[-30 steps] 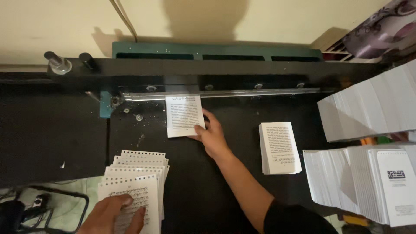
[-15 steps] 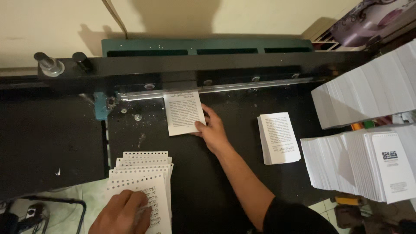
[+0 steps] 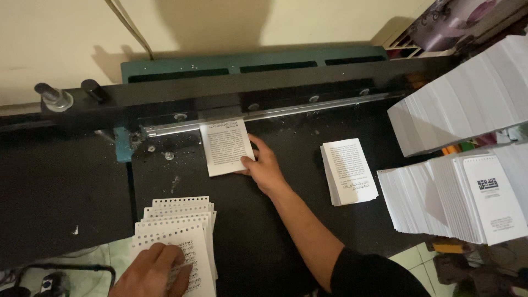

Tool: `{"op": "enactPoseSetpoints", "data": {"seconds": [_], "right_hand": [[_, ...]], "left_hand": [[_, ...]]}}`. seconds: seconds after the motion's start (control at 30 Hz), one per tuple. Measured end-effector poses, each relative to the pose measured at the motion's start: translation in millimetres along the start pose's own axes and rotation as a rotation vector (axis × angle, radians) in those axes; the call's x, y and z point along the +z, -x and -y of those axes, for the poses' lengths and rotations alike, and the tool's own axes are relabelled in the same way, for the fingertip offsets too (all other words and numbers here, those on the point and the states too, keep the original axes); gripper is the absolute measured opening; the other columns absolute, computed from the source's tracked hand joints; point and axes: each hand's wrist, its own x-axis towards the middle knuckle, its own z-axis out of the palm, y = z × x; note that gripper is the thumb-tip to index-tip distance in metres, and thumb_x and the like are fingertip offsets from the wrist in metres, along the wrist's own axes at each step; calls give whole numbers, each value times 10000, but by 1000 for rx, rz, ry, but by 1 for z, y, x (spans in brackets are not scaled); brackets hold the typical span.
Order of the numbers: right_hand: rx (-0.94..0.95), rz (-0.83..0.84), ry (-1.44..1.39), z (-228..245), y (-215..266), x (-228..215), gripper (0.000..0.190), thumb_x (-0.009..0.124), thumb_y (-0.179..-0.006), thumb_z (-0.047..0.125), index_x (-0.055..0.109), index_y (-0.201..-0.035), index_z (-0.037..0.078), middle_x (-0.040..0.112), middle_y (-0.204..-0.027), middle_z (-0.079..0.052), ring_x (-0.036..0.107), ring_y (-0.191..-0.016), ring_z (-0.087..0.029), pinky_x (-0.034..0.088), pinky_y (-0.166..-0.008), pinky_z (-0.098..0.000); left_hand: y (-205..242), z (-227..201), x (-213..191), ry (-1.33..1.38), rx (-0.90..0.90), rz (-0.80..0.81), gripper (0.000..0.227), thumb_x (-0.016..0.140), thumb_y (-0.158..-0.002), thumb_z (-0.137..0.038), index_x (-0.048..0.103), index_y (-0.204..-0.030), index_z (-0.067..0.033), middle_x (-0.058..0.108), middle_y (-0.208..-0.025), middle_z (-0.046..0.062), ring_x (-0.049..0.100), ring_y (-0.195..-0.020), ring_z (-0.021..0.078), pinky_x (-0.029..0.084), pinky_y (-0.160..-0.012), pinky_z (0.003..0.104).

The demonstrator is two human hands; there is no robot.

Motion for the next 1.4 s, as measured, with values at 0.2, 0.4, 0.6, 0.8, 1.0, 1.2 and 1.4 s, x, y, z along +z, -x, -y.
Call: {"op": "enactPoseSetpoints", "data": {"seconds": [0.2,0.4,0.6,0.8,1.0,1.2,1.4], "right_hand": [[19,-16,8,0,-2,0,670,568,-933,-68,429,-1551,152,643,-1298,-206,679,-1174,-349,669,-879,-453],[29,15,-11,8,10,0,675,535,-952,-47,374,-1582,138,636,-1333,-196,665,-1196,-334,652,-915,-440],[26,13,9,-9,17,-14,702,528,-911,-68,426,-1560,180,620,-1383,-172,640,-1221,-345,641,-832,-452],[-70,60,-98,-9,86,-60,728,597,-908,34,396,-1585,209,691,-1318,-159,689,-1138,-294,629,-834,-425],[-383,310,-206,13,148,-81,797,731,-882,281,364,-1560,81,722,-1209,-182,733,-1006,-290,648,-720,-397],[-439,567,-207,15,183,-78,647,702,-936,163,416,-1507,63,736,-1194,-197,726,-997,-252,605,-767,-396],[-427,705,-52,27,183,-85,587,669,-947,141,429,-1473,47,705,-1246,-177,681,-1005,-216,589,-798,-404]], "left_hand": [[12,-10,-6,-17,-20,-241,123,648,-851,-530,606,-877,-417,584,-887,-167,639,-879,104,510,-686,375],[17,-16,-16,-23,-87,-186,196,666,-859,-579,615,-897,-394,619,-885,-186,658,-868,59,544,-682,306],[11,-11,-9,113,-44,-279,287,764,-784,-544,680,-910,-300,702,-913,-100,724,-872,130,577,-767,339],[37,-45,-20,452,83,-684,196,785,-807,-360,693,-797,-187,682,-737,-32,591,-589,148,508,-614,347],[41,-109,-48,1252,555,-679,323,762,-850,-225,675,-1102,-42,753,-1058,97,702,-971,216,579,-854,344],[43,-135,2,1786,468,-322,528,760,-867,-150,531,-1310,19,677,-1288,190,648,-1169,331,507,-1010,487],[45,-123,84,1856,193,-634,1145,723,-543,-773,611,-1346,36,713,-1349,215,683,-1220,373,534,-1014,535]]}}
